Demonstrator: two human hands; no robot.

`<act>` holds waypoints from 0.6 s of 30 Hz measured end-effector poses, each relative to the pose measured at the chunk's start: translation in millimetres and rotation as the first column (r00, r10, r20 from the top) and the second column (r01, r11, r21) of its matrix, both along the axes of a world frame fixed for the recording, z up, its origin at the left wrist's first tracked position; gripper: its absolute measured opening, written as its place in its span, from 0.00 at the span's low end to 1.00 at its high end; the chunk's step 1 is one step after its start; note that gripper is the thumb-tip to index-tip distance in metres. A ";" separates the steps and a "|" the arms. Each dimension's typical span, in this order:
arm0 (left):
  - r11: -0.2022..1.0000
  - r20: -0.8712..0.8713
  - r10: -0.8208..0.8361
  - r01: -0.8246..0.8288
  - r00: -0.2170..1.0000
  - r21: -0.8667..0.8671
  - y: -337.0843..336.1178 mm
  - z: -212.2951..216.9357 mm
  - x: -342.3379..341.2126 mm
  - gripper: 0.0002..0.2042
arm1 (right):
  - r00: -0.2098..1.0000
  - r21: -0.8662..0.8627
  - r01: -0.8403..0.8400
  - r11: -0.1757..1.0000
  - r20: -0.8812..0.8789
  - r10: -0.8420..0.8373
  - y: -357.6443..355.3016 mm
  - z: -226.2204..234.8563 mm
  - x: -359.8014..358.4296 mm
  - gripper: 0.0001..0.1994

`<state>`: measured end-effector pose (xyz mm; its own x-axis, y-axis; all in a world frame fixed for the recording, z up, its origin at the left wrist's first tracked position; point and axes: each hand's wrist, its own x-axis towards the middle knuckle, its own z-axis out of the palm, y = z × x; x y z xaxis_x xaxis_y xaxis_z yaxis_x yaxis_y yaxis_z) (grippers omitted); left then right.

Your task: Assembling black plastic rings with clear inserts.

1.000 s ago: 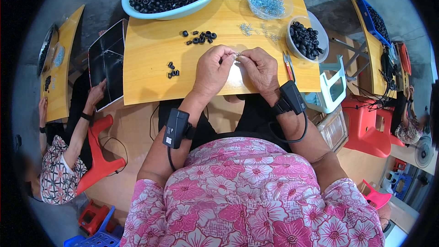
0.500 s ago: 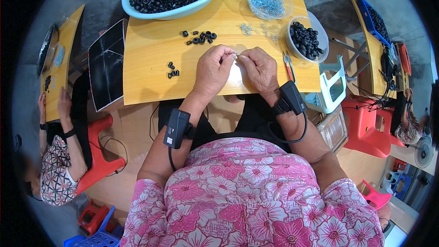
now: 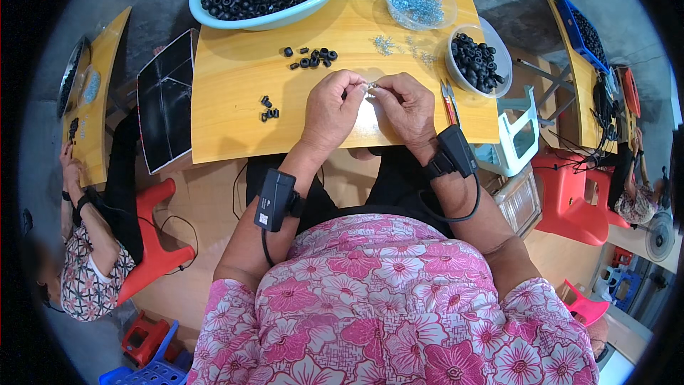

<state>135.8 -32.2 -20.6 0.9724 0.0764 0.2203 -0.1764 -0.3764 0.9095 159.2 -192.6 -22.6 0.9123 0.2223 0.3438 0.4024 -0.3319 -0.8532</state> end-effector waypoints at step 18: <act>1.000 -0.010 -0.025 0.025 1.000 -0.015 0.6 1.3 -0.2 0.04 | 0.998 0.035 0.020 0.999 -0.060 -0.018 -1.1 -4.5 0.4 0.05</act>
